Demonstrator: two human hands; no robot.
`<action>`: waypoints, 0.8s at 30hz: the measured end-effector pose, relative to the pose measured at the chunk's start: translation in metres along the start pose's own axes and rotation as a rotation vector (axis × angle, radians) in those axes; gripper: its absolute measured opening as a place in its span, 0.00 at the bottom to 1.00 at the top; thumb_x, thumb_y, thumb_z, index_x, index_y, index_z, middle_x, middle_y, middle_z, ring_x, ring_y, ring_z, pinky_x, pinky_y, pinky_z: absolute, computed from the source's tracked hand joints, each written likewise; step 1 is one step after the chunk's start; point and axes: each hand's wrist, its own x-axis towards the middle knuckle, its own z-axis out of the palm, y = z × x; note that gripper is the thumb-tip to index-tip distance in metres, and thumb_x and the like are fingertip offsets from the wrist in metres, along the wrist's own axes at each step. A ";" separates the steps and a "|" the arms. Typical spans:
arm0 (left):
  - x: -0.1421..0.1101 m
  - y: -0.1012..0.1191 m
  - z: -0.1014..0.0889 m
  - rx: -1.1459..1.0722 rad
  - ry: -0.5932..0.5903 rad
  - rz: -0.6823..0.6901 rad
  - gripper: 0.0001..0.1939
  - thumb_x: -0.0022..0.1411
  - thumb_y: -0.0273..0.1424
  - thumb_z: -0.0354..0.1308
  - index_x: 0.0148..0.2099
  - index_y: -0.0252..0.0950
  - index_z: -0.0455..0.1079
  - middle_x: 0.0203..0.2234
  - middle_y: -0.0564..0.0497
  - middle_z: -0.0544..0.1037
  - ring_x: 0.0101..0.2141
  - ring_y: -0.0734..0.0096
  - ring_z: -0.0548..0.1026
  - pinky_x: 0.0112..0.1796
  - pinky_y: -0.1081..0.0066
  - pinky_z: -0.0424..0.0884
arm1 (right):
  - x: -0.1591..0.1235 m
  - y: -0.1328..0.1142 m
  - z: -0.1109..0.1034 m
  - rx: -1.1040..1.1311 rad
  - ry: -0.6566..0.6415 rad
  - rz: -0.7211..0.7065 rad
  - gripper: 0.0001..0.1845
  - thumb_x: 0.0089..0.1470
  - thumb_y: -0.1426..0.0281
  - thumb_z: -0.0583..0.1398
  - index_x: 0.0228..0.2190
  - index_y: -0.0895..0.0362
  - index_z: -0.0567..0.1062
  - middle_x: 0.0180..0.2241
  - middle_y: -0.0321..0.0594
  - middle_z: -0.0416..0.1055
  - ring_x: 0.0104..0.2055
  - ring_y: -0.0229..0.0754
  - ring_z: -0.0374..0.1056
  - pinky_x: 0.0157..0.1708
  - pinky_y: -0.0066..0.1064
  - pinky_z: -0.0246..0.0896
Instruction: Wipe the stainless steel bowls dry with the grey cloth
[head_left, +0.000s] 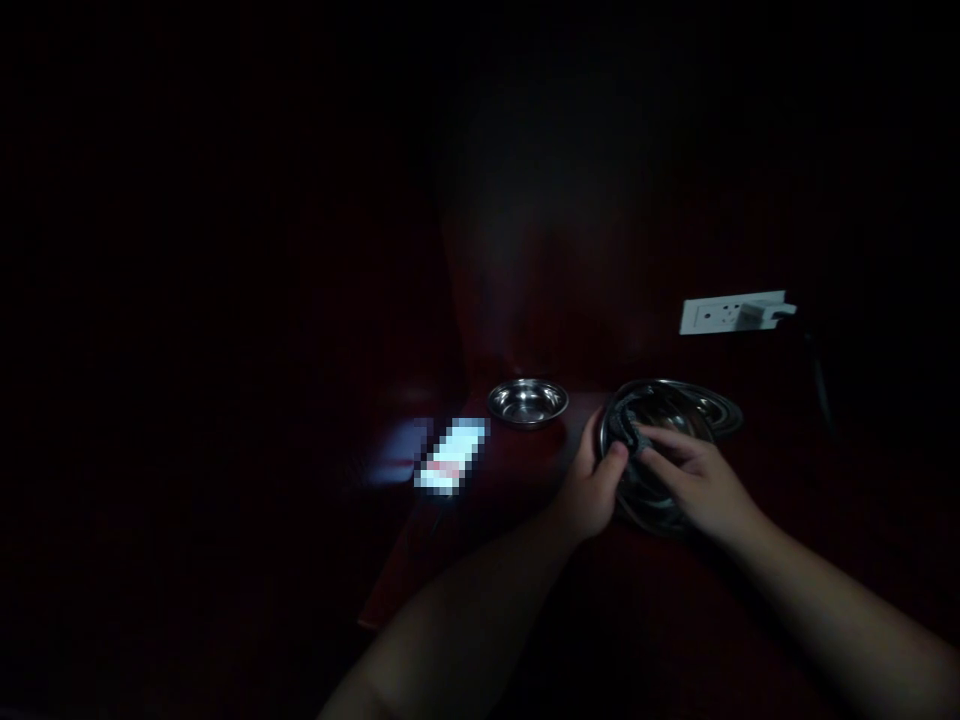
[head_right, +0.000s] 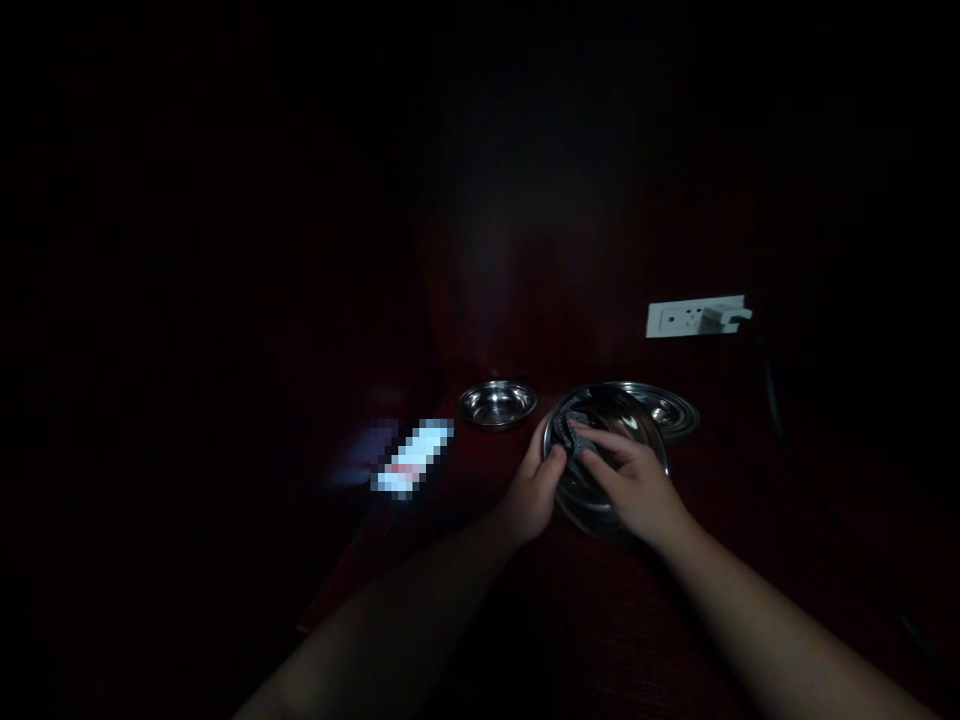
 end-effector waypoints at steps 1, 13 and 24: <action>0.001 0.000 -0.001 0.017 0.021 0.001 0.29 0.62 0.39 0.51 0.63 0.36 0.52 0.59 0.43 0.62 0.59 0.61 0.60 0.59 0.63 0.55 | -0.002 0.000 0.001 0.028 -0.044 0.037 0.20 0.47 0.59 0.62 0.41 0.54 0.76 0.44 0.43 0.75 0.47 0.49 0.71 0.49 0.42 0.65; 0.000 0.000 -0.009 0.259 0.191 0.090 0.29 0.63 0.39 0.50 0.64 0.39 0.49 0.60 0.46 0.61 0.59 0.62 0.60 0.59 0.61 0.53 | -0.006 -0.010 0.003 -0.027 -0.410 0.076 0.17 0.48 0.61 0.62 0.40 0.56 0.76 0.34 0.39 0.77 0.35 0.43 0.72 0.38 0.34 0.68; 0.002 -0.004 -0.014 0.350 0.222 0.087 0.32 0.62 0.40 0.51 0.65 0.42 0.45 0.59 0.47 0.62 0.58 0.62 0.61 0.59 0.59 0.55 | 0.001 -0.002 -0.012 -0.721 -0.458 -0.067 0.17 0.54 0.65 0.53 0.42 0.52 0.76 0.39 0.39 0.77 0.40 0.46 0.73 0.42 0.37 0.67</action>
